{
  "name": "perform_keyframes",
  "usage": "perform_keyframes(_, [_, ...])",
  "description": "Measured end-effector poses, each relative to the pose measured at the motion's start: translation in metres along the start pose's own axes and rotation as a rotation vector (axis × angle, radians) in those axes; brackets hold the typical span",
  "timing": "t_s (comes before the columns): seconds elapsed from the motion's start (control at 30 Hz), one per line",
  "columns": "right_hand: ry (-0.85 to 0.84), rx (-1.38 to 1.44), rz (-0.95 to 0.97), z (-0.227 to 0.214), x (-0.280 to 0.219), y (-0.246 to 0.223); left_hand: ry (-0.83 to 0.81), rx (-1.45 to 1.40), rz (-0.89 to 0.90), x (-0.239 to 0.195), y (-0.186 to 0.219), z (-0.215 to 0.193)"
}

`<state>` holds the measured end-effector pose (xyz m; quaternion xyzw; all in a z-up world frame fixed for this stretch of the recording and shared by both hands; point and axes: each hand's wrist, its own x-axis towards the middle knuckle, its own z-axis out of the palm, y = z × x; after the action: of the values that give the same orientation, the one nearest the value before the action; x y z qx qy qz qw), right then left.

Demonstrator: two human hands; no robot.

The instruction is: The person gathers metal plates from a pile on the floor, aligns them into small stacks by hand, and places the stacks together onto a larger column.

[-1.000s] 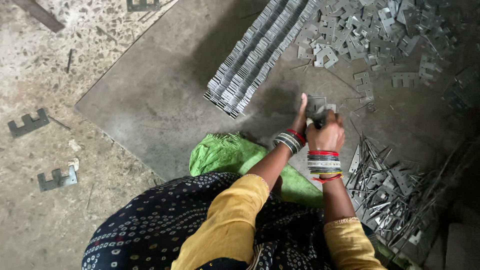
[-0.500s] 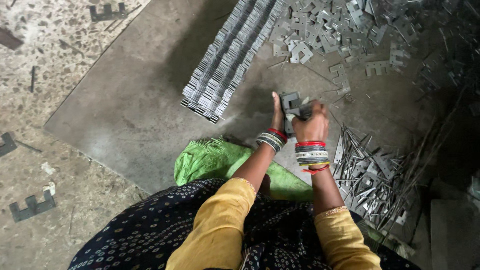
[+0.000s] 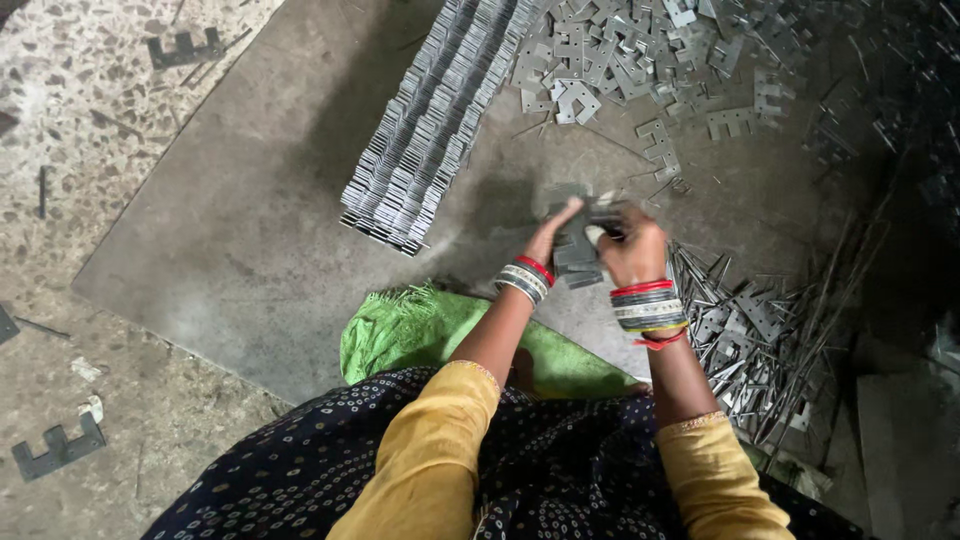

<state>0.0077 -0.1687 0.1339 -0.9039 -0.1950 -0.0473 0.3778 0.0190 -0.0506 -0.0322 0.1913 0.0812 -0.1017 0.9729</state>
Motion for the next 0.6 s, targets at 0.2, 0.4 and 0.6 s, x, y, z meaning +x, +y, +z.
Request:
perform_keyframes(0.2, [0.118,-0.091,0.099,-0.007,-0.020,0.050,0.018,0.856,0.172,0.007,0.024,0.002])
perform_keyframes(0.4, [-0.033,-0.022,0.087,0.057,-0.078,0.103,-0.501,1.967,0.076,0.019,0.006,0.000])
perform_keyframes(0.6, [-0.015,0.045,-0.055,0.091,-0.102,0.126,-0.496,2.355,-0.049,0.014,-0.010,-0.015])
